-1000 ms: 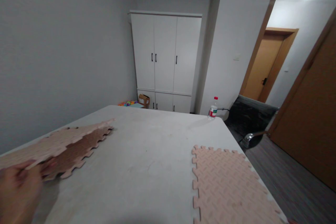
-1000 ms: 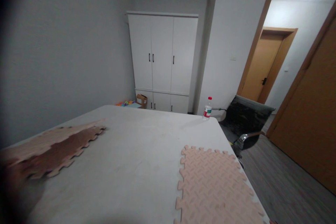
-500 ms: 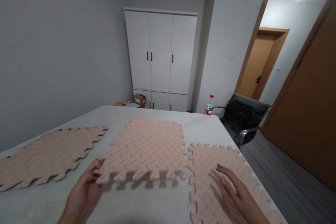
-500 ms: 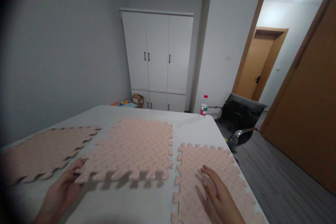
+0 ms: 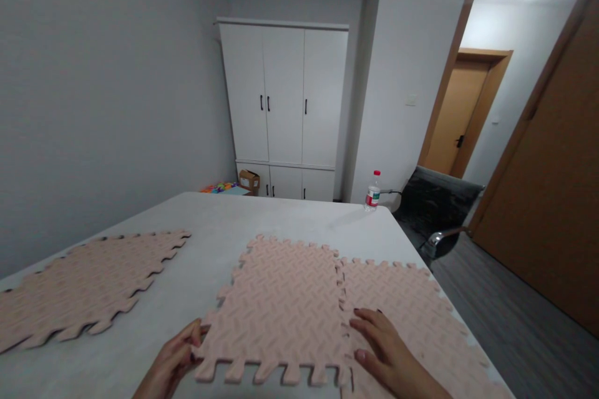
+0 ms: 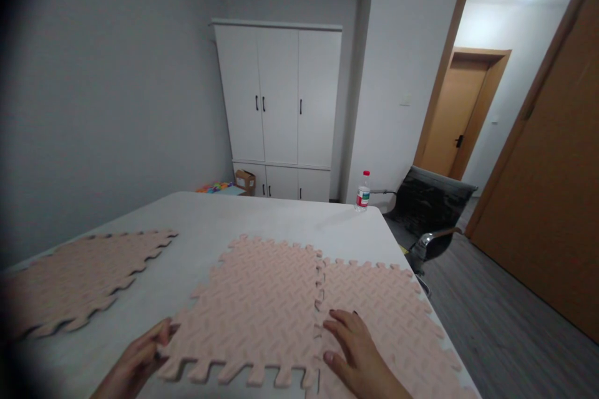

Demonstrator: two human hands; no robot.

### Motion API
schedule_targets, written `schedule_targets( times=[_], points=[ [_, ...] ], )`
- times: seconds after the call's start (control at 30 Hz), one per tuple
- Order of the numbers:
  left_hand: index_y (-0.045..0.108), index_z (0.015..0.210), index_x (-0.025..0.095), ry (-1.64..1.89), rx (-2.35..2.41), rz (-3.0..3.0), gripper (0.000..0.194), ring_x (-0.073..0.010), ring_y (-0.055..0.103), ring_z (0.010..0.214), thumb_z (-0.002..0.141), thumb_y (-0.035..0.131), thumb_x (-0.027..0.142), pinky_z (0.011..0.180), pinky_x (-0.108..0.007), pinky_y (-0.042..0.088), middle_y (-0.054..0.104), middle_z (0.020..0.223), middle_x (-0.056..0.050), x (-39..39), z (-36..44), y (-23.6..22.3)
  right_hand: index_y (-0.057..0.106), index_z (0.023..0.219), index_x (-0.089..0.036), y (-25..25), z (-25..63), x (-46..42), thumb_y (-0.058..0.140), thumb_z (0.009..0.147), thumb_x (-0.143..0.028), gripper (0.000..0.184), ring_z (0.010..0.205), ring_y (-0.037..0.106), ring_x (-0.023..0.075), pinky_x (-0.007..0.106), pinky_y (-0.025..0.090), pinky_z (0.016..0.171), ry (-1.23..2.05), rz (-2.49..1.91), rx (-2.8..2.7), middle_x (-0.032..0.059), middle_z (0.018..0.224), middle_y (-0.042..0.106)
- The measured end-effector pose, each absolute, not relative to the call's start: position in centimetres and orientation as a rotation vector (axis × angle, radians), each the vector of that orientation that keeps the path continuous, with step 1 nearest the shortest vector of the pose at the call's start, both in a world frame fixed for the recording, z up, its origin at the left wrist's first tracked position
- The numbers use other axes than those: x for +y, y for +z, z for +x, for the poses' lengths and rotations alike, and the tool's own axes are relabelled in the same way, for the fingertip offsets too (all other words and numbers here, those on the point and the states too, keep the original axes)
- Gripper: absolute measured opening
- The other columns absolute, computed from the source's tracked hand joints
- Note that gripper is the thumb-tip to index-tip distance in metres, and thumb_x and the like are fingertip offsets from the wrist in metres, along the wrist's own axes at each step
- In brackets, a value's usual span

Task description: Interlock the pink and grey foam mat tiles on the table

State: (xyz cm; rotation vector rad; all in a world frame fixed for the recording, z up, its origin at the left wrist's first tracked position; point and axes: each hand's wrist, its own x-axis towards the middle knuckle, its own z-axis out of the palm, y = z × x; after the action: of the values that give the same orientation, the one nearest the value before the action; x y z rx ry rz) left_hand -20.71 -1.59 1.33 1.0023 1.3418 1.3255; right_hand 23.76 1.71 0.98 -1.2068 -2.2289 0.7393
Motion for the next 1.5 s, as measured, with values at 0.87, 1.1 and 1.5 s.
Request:
schedule_targets(
  times=[0.87, 1.1, 1.5],
  points=[
    [0.068, 0.075, 0.027, 0.558, 2.152, 2.225, 0.019, -0.0283, 0.055, 0.111, 0.07, 0.052, 0.037, 0.1, -0.044, 0.037, 0.067, 0.112, -0.003, -2.6, -23.7, -1.4, 0.054, 0.117, -0.034, 0.0, 24.3, 1.7, 0.046, 0.088, -0.041, 0.031, 0.134, 0.029, 0.0209, 0.056, 0.006, 0.111, 0.652, -1.136, -2.36, 0.0041, 0.14, 0.042],
    [0.063, 0.11, 0.028, 0.465, 2.312, 2.139, 0.043, -0.0284, 0.051, 0.119, 0.072, 0.049, 0.042, 0.103, -0.049, 0.034, 0.06, 0.125, -0.005, -3.3, -24.4, -2.2, 0.054, 0.117, -0.033, 0.3, 24.2, 1.4, 0.047, 0.087, -0.041, 0.032, 0.132, 0.032, 0.0205, 0.055, 0.008, 0.111, 0.703, -1.142, -2.304, 0.0057, 0.139, 0.043],
    [0.05, 0.127, 0.013, 0.225, 2.356, 2.108, 0.065, -0.0298, 0.048, 0.12, 0.076, 0.045, 0.054, 0.099, -0.045, 0.037, 0.05, 0.131, -0.017, -1.9, -18.4, -4.3, 0.053, 0.12, -0.028, 0.5, 24.1, 1.5, 0.047, 0.087, -0.041, 0.036, 0.131, 0.033, 0.0224, 0.054, 0.013, 0.111, 0.702, -1.182, -2.242, 0.0103, 0.137, 0.043]
  ],
)
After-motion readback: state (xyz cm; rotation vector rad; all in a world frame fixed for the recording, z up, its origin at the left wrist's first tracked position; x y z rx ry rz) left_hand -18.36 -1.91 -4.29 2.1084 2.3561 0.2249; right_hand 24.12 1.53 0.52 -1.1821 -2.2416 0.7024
